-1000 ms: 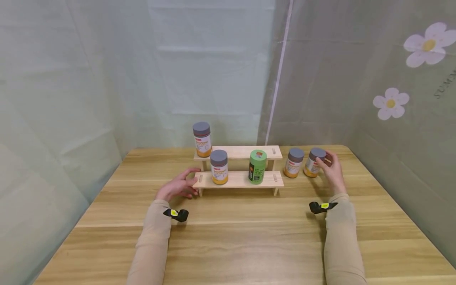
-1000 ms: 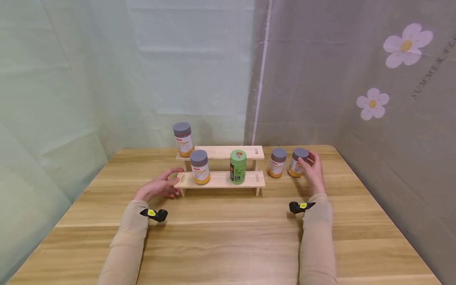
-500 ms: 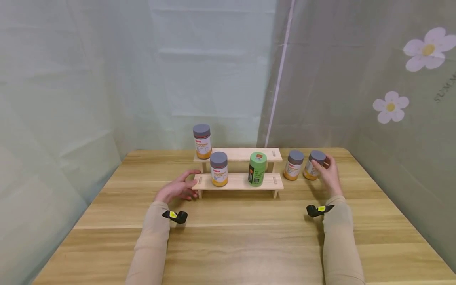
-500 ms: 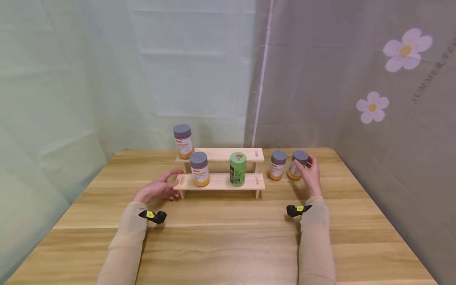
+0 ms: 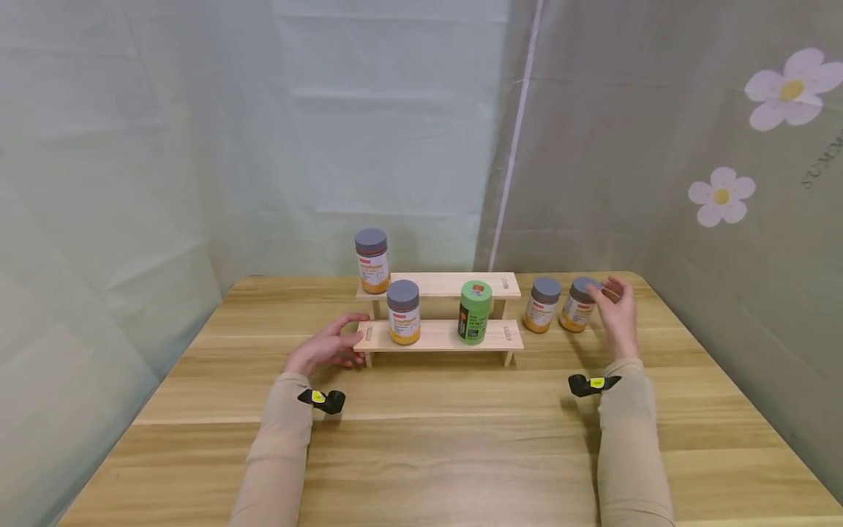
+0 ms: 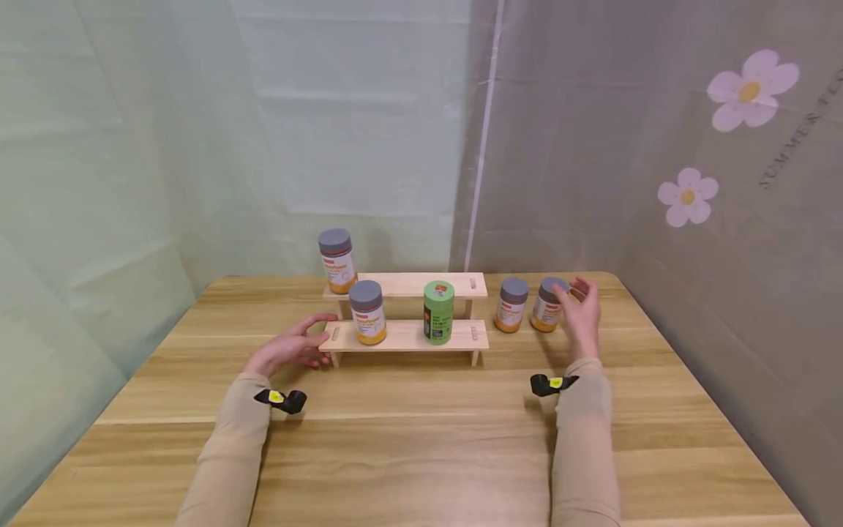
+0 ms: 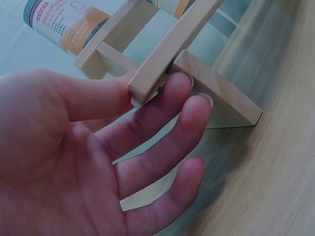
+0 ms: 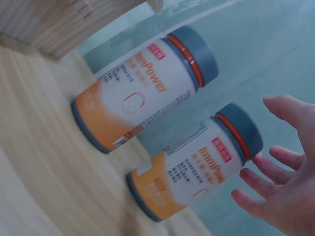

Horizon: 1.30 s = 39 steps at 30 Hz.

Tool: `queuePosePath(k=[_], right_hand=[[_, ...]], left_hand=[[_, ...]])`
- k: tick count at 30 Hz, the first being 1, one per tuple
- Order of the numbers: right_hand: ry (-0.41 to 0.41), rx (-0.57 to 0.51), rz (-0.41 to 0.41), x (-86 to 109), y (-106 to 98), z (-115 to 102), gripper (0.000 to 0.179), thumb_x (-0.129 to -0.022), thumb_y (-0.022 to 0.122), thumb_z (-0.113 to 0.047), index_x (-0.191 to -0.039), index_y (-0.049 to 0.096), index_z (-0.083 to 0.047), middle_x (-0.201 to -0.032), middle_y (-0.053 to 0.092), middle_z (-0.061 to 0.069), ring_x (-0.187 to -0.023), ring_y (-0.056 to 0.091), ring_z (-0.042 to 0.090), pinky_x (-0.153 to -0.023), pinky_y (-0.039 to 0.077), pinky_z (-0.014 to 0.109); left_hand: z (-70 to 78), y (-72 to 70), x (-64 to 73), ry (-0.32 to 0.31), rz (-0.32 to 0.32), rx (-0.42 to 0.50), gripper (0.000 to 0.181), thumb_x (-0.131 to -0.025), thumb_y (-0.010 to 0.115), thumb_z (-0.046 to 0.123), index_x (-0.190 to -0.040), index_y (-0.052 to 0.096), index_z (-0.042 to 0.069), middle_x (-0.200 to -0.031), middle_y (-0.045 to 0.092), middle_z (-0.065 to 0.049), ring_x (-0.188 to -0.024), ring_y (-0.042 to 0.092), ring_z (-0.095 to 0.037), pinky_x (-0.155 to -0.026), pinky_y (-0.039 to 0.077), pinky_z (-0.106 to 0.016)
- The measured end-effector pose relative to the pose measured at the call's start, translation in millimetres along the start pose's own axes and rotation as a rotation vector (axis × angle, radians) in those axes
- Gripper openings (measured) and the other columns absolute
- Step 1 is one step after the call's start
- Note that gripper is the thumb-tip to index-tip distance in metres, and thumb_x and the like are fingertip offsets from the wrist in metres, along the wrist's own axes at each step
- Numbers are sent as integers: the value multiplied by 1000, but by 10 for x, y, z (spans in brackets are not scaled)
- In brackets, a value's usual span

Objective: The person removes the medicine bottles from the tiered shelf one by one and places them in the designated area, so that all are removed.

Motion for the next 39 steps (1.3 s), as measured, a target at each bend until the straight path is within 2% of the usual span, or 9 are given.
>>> queuePosePath(k=[3, 10, 14, 19, 24, 30, 34, 37, 39], right_hand=[[-12, 11, 22, 13, -16, -69, 63, -95, 59, -30, -148, 29, -11, -141, 41, 4, -139, 36, 25, -114, 32, 38], [-96, 17, 43, 51, -5, -240, 57, -95, 59, -23, -145, 34, -10, -140, 44, 6, -136, 40, 24, -111, 35, 36], [-139, 20, 52, 99, 17, -352, 54, -94, 61, -23, -141, 38, -10, -136, 46, 2, -135, 41, 22, -112, 33, 36], [-182, 41, 40, 145, 60, -469, 53, -94, 63, -24, -140, 41, -9, -141, 46, 8, -135, 42, 22, -115, 30, 37], [-237, 64, 42, 178, 125, -573, 52, -93, 65, -21, -138, 45, -6, -140, 49, 12, -131, 45, 23, -114, 31, 39], [-264, 68, 5, 225, 229, -654, 50, -93, 64, -19, -136, 46, -3, -135, 51, 10, -129, 47, 23, -114, 33, 42], [-268, 76, -23, 275, 295, -675, 49, -94, 63, -19, -136, 46, -2, -134, 52, 12, -124, 48, 19, -111, 36, 42], [-276, 81, -51, 308, 346, -684, 49, -94, 63, -21, -136, 45, -2, -135, 52, 13, -125, 49, 19, -111, 36, 41], [-277, 100, -70, 318, 385, -689, 49, -95, 62, -24, -136, 45, -4, -134, 52, 12, -126, 49, 21, -111, 36, 42]], left_hand=[[-3, 2, 4, 8, -3, 8, 55, -103, 46, 27, -151, 24, 14, -98, 64, -6, -81, 65, -15, -74, 52, -32], [-5, -3, 1, 12, -10, 3, 57, -103, 46, 28, -152, 22, 15, -98, 65, -7, -81, 65, -15, -75, 52, -33], [3, 2, 5, 11, -10, 16, 57, -103, 46, 28, -152, 21, 15, -97, 65, -7, -81, 65, -15, -75, 52, -32], [-6, -2, -3, 10, -8, 22, 56, -103, 47, 27, -152, 22, 15, -93, 65, -5, -79, 64, -14, -74, 52, -31], [-2, 0, -2, 7, -6, 33, 57, -103, 46, 27, -152, 22, 15, -89, 65, -4, -77, 65, -13, -72, 53, -30], [9, -11, 8, 29, -16, 49, 54, -103, 46, 27, -151, 25, 16, -85, 66, -1, -76, 65, -13, -72, 53, -30], [-15, -18, -2, 61, -52, 62, 54, -101, 49, 31, -149, 28, 18, -83, 68, 0, -76, 66, -12, -71, 54, -29], [-33, -20, -9, 55, -52, 64, 54, -101, 49, 32, -149, 29, 18, -83, 68, 1, -76, 66, -12, -71, 53, -29], [-42, -23, -13, 32, -29, 58, 54, -101, 49, 32, -150, 29, 19, -82, 67, 1, -76, 66, -13, -72, 52, -29]])
Point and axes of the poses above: each hand's wrist, its own x-axis away from the middle knuckle, its own y-axis out of the palm, z = x × y, the point moved 6 cm from there along -x, towards the middle knuckle
